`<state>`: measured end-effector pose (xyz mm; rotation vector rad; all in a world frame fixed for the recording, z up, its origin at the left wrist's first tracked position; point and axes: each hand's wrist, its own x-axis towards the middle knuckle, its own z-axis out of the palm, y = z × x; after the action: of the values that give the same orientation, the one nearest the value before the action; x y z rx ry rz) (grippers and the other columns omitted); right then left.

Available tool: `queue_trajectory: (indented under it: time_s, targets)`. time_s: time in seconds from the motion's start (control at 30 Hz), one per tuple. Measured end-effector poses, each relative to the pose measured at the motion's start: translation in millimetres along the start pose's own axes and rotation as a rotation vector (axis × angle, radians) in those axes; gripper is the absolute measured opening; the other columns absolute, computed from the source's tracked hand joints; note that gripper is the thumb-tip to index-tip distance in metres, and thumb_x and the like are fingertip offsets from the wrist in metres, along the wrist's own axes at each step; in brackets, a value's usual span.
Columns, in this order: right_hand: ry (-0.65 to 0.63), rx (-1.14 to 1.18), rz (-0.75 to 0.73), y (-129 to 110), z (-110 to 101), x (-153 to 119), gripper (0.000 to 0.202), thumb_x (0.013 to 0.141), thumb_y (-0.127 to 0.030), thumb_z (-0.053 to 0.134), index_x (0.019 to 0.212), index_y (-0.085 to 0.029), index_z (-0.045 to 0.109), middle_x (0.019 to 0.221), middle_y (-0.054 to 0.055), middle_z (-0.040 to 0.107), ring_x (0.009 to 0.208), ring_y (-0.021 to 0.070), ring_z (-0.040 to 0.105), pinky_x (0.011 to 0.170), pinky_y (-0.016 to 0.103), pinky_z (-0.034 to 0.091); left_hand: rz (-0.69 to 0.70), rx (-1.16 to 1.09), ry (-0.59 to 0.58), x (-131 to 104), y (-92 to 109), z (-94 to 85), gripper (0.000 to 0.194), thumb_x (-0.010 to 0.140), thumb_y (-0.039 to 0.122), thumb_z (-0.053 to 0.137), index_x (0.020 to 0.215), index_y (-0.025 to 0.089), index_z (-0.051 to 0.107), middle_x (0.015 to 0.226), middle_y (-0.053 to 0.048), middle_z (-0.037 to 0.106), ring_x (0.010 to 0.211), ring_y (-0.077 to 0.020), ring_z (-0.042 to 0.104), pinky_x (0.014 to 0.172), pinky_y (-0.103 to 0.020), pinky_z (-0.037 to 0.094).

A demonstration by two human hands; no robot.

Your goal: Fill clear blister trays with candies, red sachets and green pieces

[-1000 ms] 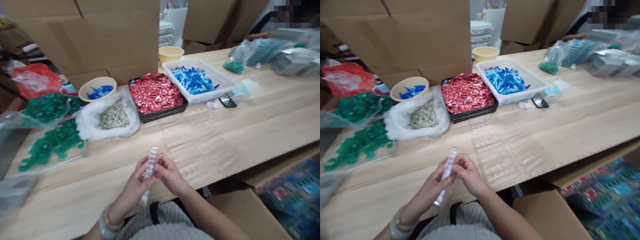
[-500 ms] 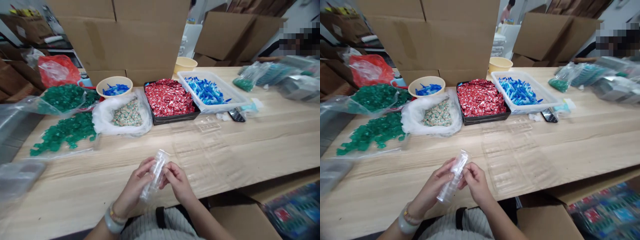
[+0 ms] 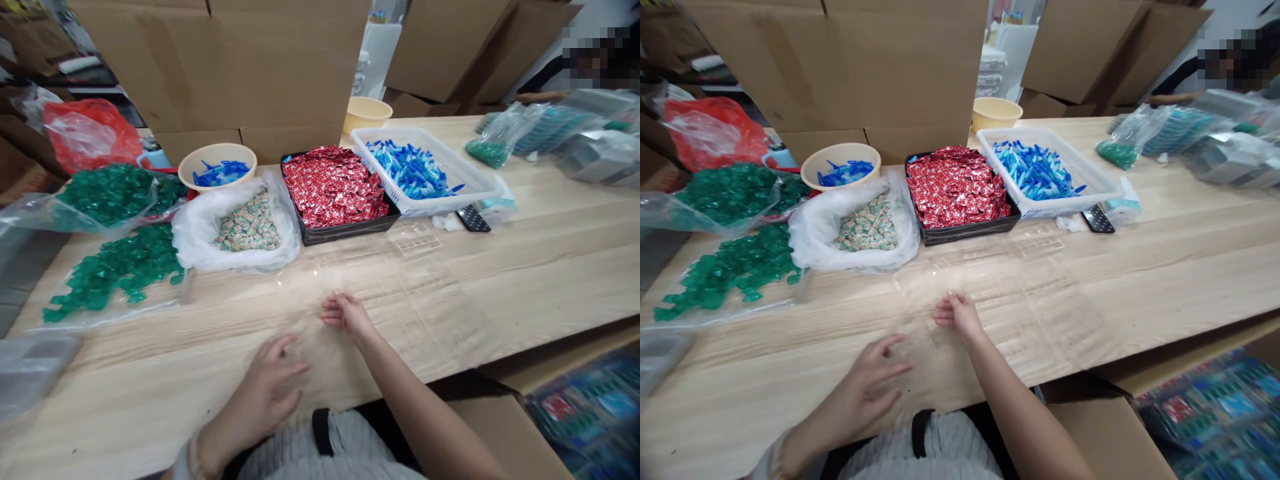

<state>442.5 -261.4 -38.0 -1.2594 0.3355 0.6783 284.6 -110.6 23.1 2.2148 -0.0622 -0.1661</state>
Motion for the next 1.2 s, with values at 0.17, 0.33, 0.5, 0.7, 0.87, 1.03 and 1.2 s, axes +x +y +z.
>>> queue_trajectory:
  time_s: [0.17,0.33,0.5,0.7,0.87,1.03,1.2]
  targets:
    - [0.016,-0.530,-0.417,-4.5,-36.1,-36.0,0.024,0.075,-0.041,0.053,0.075,-0.018,0.055,0.070,0.002,0.059,0.055,0.0130,0.057,0.049,0.026,0.047,0.120,0.115,-0.166,29.4,-2.5,31.5,0.035,0.069,0.027,0.061,0.105,0.031,0.061,0.132,-0.005,0.040,0.118,-0.0308,0.034,0.097,-0.050,0.026]
    - [-0.410,-1.250,-0.959,6.5,-44.0,-61.1,0.038,0.074,-0.035,0.057,0.110,-0.024,0.056,0.115,0.009,0.055,0.108,0.0273,0.047,0.092,0.048,0.036,0.042,0.305,0.243,84.3,-21.5,14.7,0.040,0.079,0.036,0.049,0.116,0.022,0.053,0.129,-0.012,0.041,0.118,-0.0290,0.033,0.098,-0.047,0.023]
    - [-0.354,-1.503,-1.211,-10.1,-16.1,-39.3,0.041,0.081,-0.032,0.049,0.119,-0.016,0.048,0.119,0.013,0.051,0.110,0.0268,0.043,0.093,0.048,0.035,0.020,0.593,0.547,103.2,-56.0,-40.0,0.040,0.079,0.036,0.050,0.115,0.019,0.053,0.129,-0.013,0.038,0.118,-0.0279,0.032,0.098,-0.044,0.027]
    - [-0.229,-1.634,-1.317,-76.0,103.7,40.9,0.041,0.082,-0.029,0.046,0.119,-0.012,0.048,0.120,0.016,0.046,0.107,0.0260,0.044,0.091,0.039,0.038,-0.201,0.796,0.905,136.1,-88.8,-156.8,0.052,0.076,0.034,0.053,0.122,0.012,0.043,0.126,-0.017,0.037,0.117,-0.0292,0.035,0.095,-0.040,0.031]
    - [-0.133,-1.691,-1.205,-107.7,192.8,97.0,0.045,0.081,-0.030,0.046,0.123,-0.015,0.043,0.125,0.014,0.041,0.110,0.0250,0.042,0.090,0.034,0.037,-0.389,0.891,0.700,203.2,-100.3,-208.4,0.058,0.073,0.030,0.056,0.125,0.011,0.039,0.118,-0.018,0.046,0.110,-0.0310,0.042,0.088,-0.040,0.034]
    - [-0.059,-1.651,-1.180,-140.4,234.6,146.4,0.049,0.080,-0.030,0.047,0.127,-0.018,0.038,0.127,0.013,0.040,0.110,0.0257,0.043,0.089,0.034,0.037,-0.340,0.913,0.577,224.9,-116.0,-213.0,0.025,0.075,0.023,0.051,0.093,0.010,0.061,0.092,-0.015,0.059,0.094,-0.0282,0.051,0.082,-0.039,0.035]
    - [0.104,-1.440,-0.845,-176.3,289.9,205.0,0.044,0.085,-0.036,0.038,0.122,-0.013,0.043,0.109,0.016,0.056,0.103,0.0241,0.052,0.085,0.032,0.040,-0.179,0.954,0.514,206.5,-114.7,-205.1,0.018,0.077,0.021,0.048,0.088,0.015,0.061,0.094,-0.009,0.056,0.095,-0.0239,0.048,0.078,-0.035,0.036]
